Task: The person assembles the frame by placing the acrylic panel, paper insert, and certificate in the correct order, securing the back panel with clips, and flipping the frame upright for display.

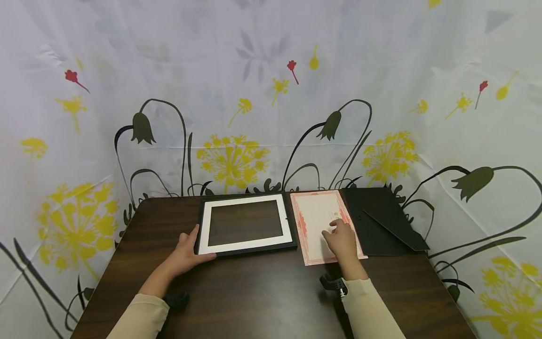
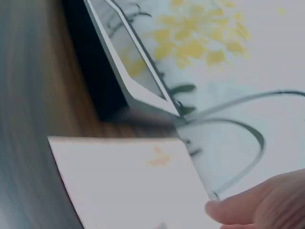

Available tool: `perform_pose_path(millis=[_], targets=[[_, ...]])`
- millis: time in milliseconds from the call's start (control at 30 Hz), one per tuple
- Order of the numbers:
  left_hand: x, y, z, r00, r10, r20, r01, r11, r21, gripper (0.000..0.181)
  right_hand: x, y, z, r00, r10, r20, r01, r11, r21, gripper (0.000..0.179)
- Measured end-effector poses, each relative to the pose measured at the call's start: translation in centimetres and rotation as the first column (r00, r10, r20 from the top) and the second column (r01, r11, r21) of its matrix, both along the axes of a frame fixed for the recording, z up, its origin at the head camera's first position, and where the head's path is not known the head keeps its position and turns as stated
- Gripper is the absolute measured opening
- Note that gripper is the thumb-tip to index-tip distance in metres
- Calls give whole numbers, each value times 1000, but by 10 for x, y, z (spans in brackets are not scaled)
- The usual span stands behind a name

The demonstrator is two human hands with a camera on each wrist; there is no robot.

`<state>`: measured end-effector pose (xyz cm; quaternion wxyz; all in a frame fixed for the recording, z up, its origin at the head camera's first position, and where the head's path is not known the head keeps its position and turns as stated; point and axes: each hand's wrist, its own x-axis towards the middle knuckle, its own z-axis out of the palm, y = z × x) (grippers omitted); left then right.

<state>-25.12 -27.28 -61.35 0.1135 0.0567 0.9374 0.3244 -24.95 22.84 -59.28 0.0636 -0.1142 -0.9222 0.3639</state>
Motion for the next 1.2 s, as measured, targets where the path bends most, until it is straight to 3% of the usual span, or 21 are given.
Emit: perform_pose_path(millis=[200,400,567,800,1033,1200], targets=[[-1,1,2,1000,-4,-2,4,1000,-6,136,14,29,10,992,-23,126,10,995,99,56],[-2,1,5,1000,-7,-9,7,1000,-11,137,29,43,11,981,-31,193,-8,979,202,71],[-3,1,6,1000,-2,-23,1,1000,-10,137,36,44,4,979,-33,201,-24,961,276,79],[-3,2,4,1000,-1,-2,1,1000,-1,137,43,42,0,980,-63,188,5,956,293,84],[1,2,1,1000,1,11,-1,1000,6,137,50,40,-1,973,-95,208,12,930,366,95],[1,1,1,1000,3,7,-3,1000,19,137,51,39,-1,968,-111,226,21,931,365,104]])
